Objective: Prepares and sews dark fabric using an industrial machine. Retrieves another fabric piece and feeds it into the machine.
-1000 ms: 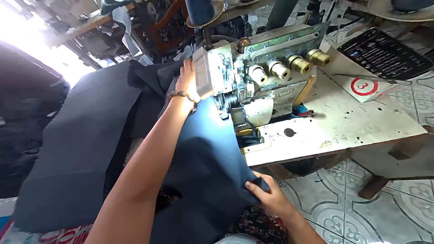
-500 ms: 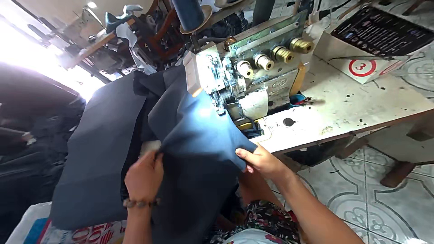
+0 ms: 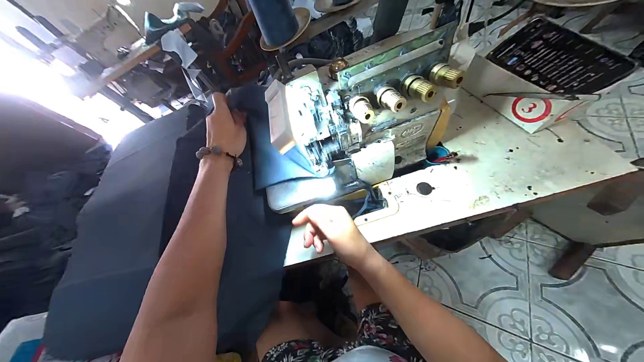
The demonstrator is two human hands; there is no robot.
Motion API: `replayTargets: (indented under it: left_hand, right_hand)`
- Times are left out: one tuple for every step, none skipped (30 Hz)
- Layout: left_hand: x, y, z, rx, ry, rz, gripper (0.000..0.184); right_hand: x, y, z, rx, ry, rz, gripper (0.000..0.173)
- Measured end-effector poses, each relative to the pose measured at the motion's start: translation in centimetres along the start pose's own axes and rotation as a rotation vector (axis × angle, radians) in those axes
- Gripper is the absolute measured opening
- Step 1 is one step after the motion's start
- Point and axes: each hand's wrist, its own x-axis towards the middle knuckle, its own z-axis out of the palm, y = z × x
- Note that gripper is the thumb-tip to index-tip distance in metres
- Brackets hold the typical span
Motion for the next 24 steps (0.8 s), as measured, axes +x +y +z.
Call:
replayTargets:
  left_hand:
    - [0.6, -1.3, 0.8, -0.013, -0.003, 0.108, 0.045]
    - [0.9, -2.6, 1.5, -0.027, -0.025, 0.21, 0.047]
    - [1.0, -3.7, 1.7, -0.032, -0.059, 0.284, 0.051]
    - [0.4, -4.4, 1.1, 0.007, -0.117, 0.312, 0.061]
    - [-1.1, -4.4, -0.3, 0.095, -0.218, 0.293, 0.073]
    - [-3.7, -4.1, -2.2, 0.223, -0.312, 0.262, 0.079]
    - [-7.2, -3.7, -4.1, 0.338, -0.429, 0.205, 0.081]
    - [-10.9, -3.6, -5.3, 0.418, -0.576, 0.136, 0.088]
    - [-14.3, -3.3, -5.7, 0.473, -0.781, 0.05, 0.096]
    - [-17.0, -3.0, -5.0, 0.496, -0.969, -0.004, 0.108]
    - [-18.8, -3.4, -3.6, 0.494, -1.107, -0.039, 0.122]
    - [-19.2, -4.4, -2.1, 0.496, -1.179, -0.07, 0.135]
    - [-18.1, -5.9, -0.9, 0.475, -1.149, -0.065, 0.143]
    - [-15.8, -7.3, 0.0, 0.465, -1.098, -0.041, 0.142]
    - [-12.7, -8.4, 0.6, 0.468, -1.049, -0.028, 0.131]
    - [-9.0, -9.1, 1.1, 0.508, -1.006, -0.04, 0.113]
    - [-5.3, -9.4, 1.7, 0.584, -0.95, -0.09, 0.094]
    - [-1.7, -9.5, 2.4, 0.678, -0.867, -0.155, 0.085]
    - [1.5, -8.7, 2.7, 0.757, -0.811, -0.197, 0.085]
    - [4.2, -7.8, 2.8, 0.777, -0.744, -0.213, 0.082]
    - [6.5, -7.1, 3.2, 0.771, -0.682, -0.2, 0.07]
    - [8.5, -6.8, 4.1, 0.728, -0.587, -0.155, 0.052]
    - [10.2, -6.3, 5.3, 0.646, -0.477, -0.139, 0.046]
    - [11.5, -4.9, 6.3, 0.443, -0.341, -0.193, 0.052]
  right_hand:
    - [-0.5, 0.3, -0.5, -0.188, -0.001, -0.076, 0.033]
    - [-1.0, 0.8, -1.1, -0.412, 0.018, -0.169, 0.029]
    - [-1.6, 1.2, -2.1, -0.646, 0.039, -0.275, 0.025]
    - [-2.0, 1.5, -3.3, -0.853, 0.05, -0.348, 0.026]
    - [-2.3, 1.3, -4.7, -1.021, 0.036, -0.36, 0.03]
    - [-2.6, 0.8, -6.1, -1.139, -0.008, -0.305, 0.034]
    - [-2.6, 0.3, -7.4, -1.219, -0.075, -0.227, 0.038]
    - [-2.5, 0.2, -8.6, -1.281, -0.146, -0.168, 0.043]
    - [-2.3, 0.3, -9.5, -1.341, -0.189, -0.159, 0.049]
    - [-2.0, 0.5, -9.9, -1.392, -0.205, -0.164, 0.053]
    - [-1.7, 0.6, -9.8, -1.431, -0.199, -0.166, 0.055]
    - [-1.5, 0.6, -9.6, -1.459, -0.181, -0.163, 0.054]
    - [-1.4, 0.7, -9.4, -1.487, -0.162, -0.165, 0.054]
    - [-1.4, 0.8, -9.3, -1.505, -0.152, -0.159, 0.056]
    - [-1.5, 0.9, -9.2, -1.518, -0.135, -0.164, 0.058]
    - [-1.5, 1.2, -9.2, -1.535, -0.11, -0.195, 0.06]
    - [-1.6, 1.5, -9.2, -1.555, -0.078, -0.236, 0.062]
    - [-1.6, 1.7, -9.3, -1.573, -0.047, -0.278, 0.063]
    - [-1.6, 1.8, -9.4, -1.582, -0.026, -0.308, 0.063]
    - [-1.5, 1.8, -9.4, -1.578, -0.021, -0.313, 0.062]
    - [-1.5, 1.7, -9.4, -1.563, -0.032, -0.299, 0.06]
    - [-1.6, 1.4, -9.3, -1.543, -0.061, -0.249, 0.058]
    - [-1.5, 1.0, -9.2, -1.526, -0.087, -0.187, 0.056]
    - [-1.4, 0.8, -9.0, -1.517, -0.098, -0.149, 0.055]
